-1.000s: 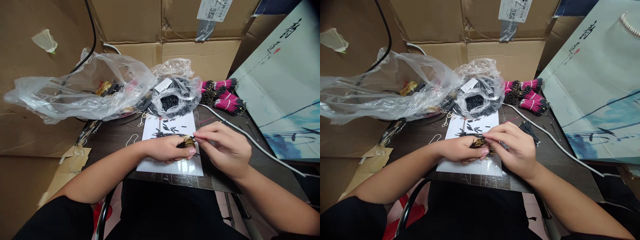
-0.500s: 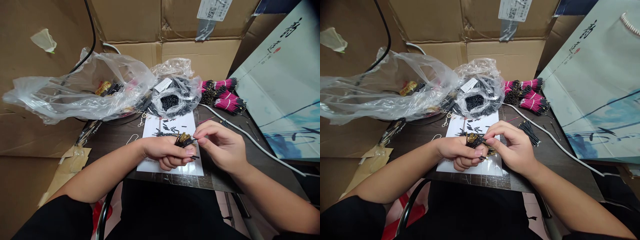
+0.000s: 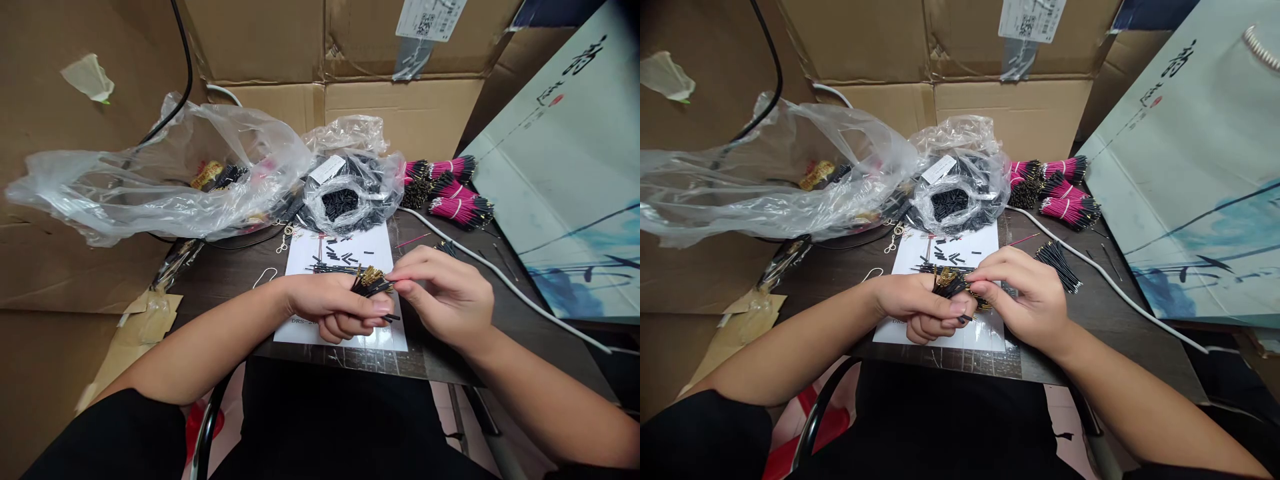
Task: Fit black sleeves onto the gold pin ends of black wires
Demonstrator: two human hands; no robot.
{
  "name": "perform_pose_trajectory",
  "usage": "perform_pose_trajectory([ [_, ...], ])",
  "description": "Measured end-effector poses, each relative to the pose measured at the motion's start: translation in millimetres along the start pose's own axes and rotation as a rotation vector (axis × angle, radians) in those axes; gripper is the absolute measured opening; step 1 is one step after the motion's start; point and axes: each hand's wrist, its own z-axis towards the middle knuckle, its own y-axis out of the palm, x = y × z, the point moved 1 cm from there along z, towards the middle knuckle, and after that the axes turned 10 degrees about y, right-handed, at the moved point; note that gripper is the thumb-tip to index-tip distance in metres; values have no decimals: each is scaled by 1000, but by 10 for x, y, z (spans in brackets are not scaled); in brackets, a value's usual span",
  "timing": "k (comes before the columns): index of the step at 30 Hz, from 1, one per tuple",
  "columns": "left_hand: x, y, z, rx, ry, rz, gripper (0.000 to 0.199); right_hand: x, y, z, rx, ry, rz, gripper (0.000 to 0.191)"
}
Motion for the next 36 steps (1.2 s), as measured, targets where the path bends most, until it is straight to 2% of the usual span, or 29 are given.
perform_pose_trajectory([
  [8,15,31,-20,-15,-41,48,39,-14,2,-17,11,-63,-77,26],
  [15,22,18,-26,3,-53,45,41,8,28,-71,-3,-160,-97,46],
  [20,5,29,2,58,29,141,42,-24,42,-81,25,-167,-145,49],
  [22,15,30,26,130,140,297,39,-36,31,-62,68,-147,-166,48],
  [24,39,20,47,251,306,604,36,-31,11,-32,84,-100,-157,41],
  [27,64,-5,56,447,491,1104,25,8,-15,13,12,-36,-93,23],
  [31,42,-46,27,613,547,1370,4,72,-1,41,-66,-12,-150,13],
  [36,11,-95,-8,701,525,1497,9,111,50,50,-29,25,-170,11],
])
